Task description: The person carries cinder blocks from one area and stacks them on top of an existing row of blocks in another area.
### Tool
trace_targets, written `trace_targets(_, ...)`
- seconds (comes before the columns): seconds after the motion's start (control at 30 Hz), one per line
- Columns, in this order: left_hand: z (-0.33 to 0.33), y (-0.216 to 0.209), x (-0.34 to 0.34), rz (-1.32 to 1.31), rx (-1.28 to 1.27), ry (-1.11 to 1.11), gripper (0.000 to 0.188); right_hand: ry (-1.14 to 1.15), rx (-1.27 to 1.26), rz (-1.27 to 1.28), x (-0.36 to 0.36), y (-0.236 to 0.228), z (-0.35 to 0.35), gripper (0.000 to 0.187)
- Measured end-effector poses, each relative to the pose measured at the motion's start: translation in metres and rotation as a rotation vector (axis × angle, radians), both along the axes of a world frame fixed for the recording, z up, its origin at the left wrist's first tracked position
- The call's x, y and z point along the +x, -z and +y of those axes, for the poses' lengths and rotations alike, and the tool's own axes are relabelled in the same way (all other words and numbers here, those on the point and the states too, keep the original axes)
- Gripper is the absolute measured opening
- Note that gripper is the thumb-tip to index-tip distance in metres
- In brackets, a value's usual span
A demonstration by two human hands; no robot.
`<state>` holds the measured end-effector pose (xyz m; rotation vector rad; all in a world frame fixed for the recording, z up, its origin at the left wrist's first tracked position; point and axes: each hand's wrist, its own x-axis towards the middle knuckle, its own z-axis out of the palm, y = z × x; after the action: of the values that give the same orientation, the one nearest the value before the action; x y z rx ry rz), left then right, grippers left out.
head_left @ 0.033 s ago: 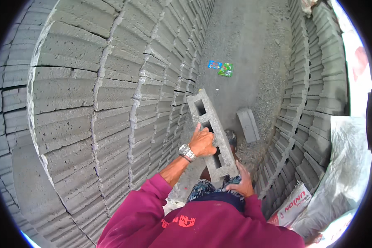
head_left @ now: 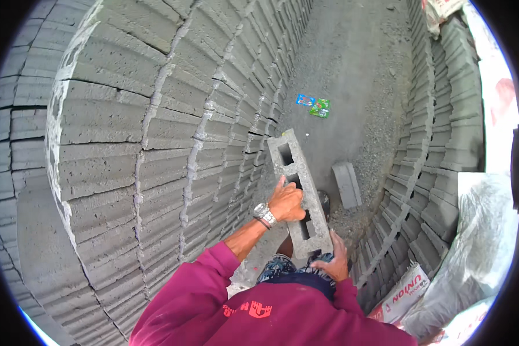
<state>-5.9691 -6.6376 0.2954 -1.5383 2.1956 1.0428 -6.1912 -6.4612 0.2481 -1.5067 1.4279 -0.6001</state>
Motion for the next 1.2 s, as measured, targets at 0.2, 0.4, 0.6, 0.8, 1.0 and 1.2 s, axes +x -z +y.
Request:
trace_targets(0.2,-0.006,-0.104,-0.033,0.054,-0.200,0.190,0.014,0.162,-0.275,-0.291,0.031,-0.025,0.003,0.117)
trace_targets(0.4,0.009,-0.254,-0.042,-0.014,-0.448,0.259,0.019,0.330,-0.569,-0.244,0.031,-0.039,0.005,0.108)
trace_targets(0.6,0.058,-0.416,-0.031,-0.096,-0.960,0.348,0.023,0.295,-0.994,-0.336,0.047,-0.111,-0.058,0.097)
trace_targets(0.8,0.124,-0.546,0.009,-0.413,-1.051,0.170,0.025,0.164,-1.346,-0.476,0.126,-0.211,-0.106,0.086)
trace_targets(1.0,0.142,-0.590,0.061,-0.624,-1.064,-0.117,0.031,0.057,-1.460,-0.652,0.224,-0.303,-0.115,0.075)
trace_targets(1.2,0.151,-0.599,0.152,-0.672,-1.113,-0.306,0.031,-0.317,-0.633,-1.329,0.301,-0.381,-0.079,0.062)
